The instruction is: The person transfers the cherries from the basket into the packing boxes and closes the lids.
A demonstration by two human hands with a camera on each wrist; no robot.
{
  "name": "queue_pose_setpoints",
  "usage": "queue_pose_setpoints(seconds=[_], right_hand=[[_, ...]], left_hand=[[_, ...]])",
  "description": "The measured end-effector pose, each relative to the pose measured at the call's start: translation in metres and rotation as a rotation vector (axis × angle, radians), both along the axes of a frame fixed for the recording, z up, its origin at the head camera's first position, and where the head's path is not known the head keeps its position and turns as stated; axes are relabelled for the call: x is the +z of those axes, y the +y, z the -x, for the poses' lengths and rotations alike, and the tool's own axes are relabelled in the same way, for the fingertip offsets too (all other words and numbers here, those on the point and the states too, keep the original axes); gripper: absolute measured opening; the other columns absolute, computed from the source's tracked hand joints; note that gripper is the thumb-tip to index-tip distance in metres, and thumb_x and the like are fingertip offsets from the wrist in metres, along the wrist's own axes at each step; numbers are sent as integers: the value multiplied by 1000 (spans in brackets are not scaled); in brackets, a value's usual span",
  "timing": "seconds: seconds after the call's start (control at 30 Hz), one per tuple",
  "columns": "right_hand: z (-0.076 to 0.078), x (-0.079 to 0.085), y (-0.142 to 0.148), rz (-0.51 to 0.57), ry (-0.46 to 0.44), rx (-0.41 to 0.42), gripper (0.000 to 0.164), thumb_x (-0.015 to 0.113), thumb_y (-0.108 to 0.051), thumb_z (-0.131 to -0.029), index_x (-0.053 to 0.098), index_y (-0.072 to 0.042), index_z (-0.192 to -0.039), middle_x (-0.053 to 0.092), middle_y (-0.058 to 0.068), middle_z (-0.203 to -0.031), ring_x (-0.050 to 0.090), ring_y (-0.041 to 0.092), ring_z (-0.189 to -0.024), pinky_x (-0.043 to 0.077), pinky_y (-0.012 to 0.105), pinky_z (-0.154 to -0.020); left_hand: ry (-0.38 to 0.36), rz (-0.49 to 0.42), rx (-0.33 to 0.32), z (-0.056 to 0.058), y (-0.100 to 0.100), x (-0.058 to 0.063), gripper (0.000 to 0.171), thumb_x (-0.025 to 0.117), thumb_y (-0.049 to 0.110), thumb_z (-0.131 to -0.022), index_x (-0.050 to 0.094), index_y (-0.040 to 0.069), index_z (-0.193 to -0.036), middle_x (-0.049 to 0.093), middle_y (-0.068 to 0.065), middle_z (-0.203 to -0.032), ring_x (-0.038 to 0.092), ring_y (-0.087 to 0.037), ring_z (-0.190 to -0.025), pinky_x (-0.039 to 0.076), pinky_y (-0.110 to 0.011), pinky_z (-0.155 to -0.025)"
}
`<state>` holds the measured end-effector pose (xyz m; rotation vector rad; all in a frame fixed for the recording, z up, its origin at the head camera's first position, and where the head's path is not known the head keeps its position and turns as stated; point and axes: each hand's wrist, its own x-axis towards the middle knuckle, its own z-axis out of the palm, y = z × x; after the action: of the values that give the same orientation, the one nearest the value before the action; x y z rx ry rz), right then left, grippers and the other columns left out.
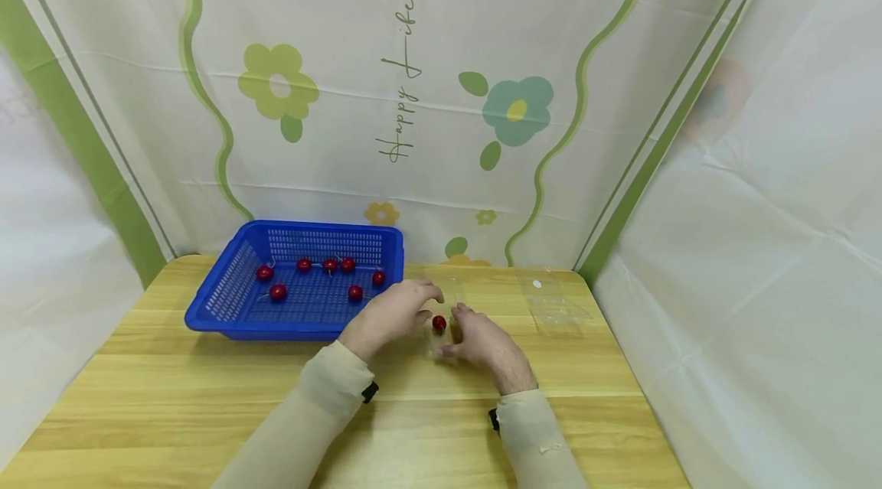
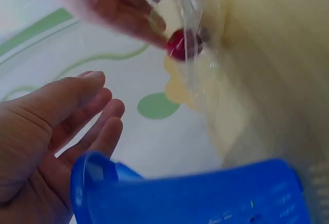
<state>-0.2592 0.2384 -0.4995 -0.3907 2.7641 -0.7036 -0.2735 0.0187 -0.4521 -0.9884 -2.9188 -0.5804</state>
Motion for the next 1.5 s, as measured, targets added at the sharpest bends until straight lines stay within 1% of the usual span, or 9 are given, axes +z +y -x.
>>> queue_pose_setpoints(seconds=[0.17,0.33,0.53,0.73,0.83,0.97,1.17,1.37,1.5], right_hand=[[-1,1,0,-11,-16,-12,100,96,-37,-101,45,5,-176,40,26,-188,44,49,-173,40,66,-142],[-1,1,-1,-20,-21,-21,101,96,-40,-101,45,4,-177,40,26,-188,45,51,-172,40,66,-142],[-1,1,-3,-30,-20,-22,99,95,-38,-102,46,4,-176,41,27,-187,46,51,-171,40,66,-142],[0,0,-2,-44,-16,-21,99,95,-39,-101,46,4,-176,43,27,-186,46,51,-172,40,66,-143],[0,-1,-2,-46,-16,-20,100,96,-40,-101,46,4,-176,43,26,-187,46,52,-172,40,66,-142],[0,-2,-1,-46,-17,-16,100,95,-40,-101,46,3,-177,42,25,-188,44,53,-172,39,67,-142],[0,-2,-1,-44,-13,-12,100,95,-39,-101,46,4,-176,41,25,-188,44,53,-172,39,67,-143],[0,-2,-1,-48,-7,-10,99,95,-39,-101,46,5,-176,42,26,-187,45,53,-172,39,66,-143],[1,-2,0,-47,-5,-8,100,95,-38,-101,45,5,-176,41,26,-188,44,53,-172,39,66,-143]], left_hand=[[-2,-55,22,5,-15,8,32,84,8,-109,80,11,-140,80,-10,-149,81,-30,-132,69,-44,-113],[20,-79,49,10,-31,14,32,85,7,-108,80,10,-140,80,-12,-146,81,-30,-128,70,-45,-110],[17,-90,92,19,-49,15,30,83,6,-110,80,10,-139,79,-13,-146,81,-30,-127,70,-46,-110],[-10,-74,140,24,-64,14,31,80,13,-113,79,10,-144,77,-13,-150,78,-32,-137,68,-49,-118],[-26,-79,165,25,-70,13,30,80,17,-114,79,11,-144,78,-13,-149,79,-31,-133,69,-49,-115],[-51,-83,194,31,-80,6,30,78,21,-116,79,10,-144,78,-14,-148,80,-29,-127,70,-49,-112],[-77,-77,223,38,-91,-2,30,77,20,-116,79,7,-142,78,-17,-149,77,-34,-136,65,-53,-121],[-119,-57,235,43,-99,-10,32,77,19,-115,78,4,-143,79,-19,-146,76,-35,-135,64,-55,-122],[-144,-39,243,47,-105,-15,35,77,20,-116,78,3,-146,77,-20,-151,74,-38,-141,61,-58,-125]])
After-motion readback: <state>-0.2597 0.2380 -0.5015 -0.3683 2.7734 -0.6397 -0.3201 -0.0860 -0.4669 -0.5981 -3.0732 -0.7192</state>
